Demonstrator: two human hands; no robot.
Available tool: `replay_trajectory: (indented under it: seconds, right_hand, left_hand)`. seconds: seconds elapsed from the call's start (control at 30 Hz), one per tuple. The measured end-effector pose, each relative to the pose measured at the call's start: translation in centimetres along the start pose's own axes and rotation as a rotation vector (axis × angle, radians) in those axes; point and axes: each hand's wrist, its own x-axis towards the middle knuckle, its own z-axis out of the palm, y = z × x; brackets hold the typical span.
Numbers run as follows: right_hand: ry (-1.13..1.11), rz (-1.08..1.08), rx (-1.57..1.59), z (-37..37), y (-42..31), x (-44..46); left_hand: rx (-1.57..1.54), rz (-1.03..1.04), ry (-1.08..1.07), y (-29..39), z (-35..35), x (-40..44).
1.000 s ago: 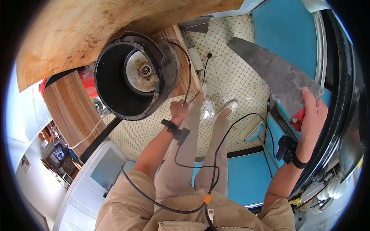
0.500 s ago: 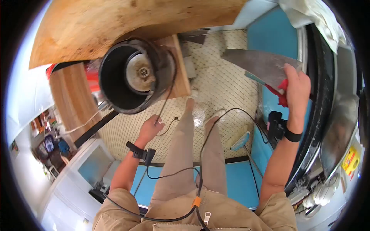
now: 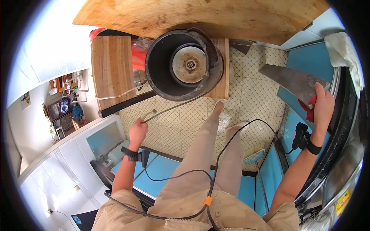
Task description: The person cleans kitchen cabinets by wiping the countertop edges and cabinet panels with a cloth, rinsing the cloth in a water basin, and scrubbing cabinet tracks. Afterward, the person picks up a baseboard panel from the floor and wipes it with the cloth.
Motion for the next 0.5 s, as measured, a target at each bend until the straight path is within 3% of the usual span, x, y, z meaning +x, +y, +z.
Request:
replay_trajectory:
  seconds: [0.07,0.1,0.17,0.37,0.5]
  right_hand:
    - [0.011,-0.038,-0.085,0.2,-0.9,-0.4]
    - [-0.016,-0.064,-0.099,0.4,-1.1,-0.6]
    - [-0.043,-0.092,-0.111,0.8,-1.3,-0.7]
    - [-0.034,-0.112,-0.112,0.5,-0.6,-1.0]
    - [-0.019,-0.071,-0.078,-0.8,1.9,0.0]
  left_hand:
    - [-0.058,0.236,0.362,5.9,-2.7,-5.6]
    - [-0.06,0.235,0.365,6.8,-2.8,-6.8]
    - [-0.096,0.738,0.516,7.5,-2.7,-9.2]
    - [-0.094,0.95,0.575,10.3,-1.4,-13.6]
    - [-0.153,0.891,0.685,10.5,-2.7,-14.6]
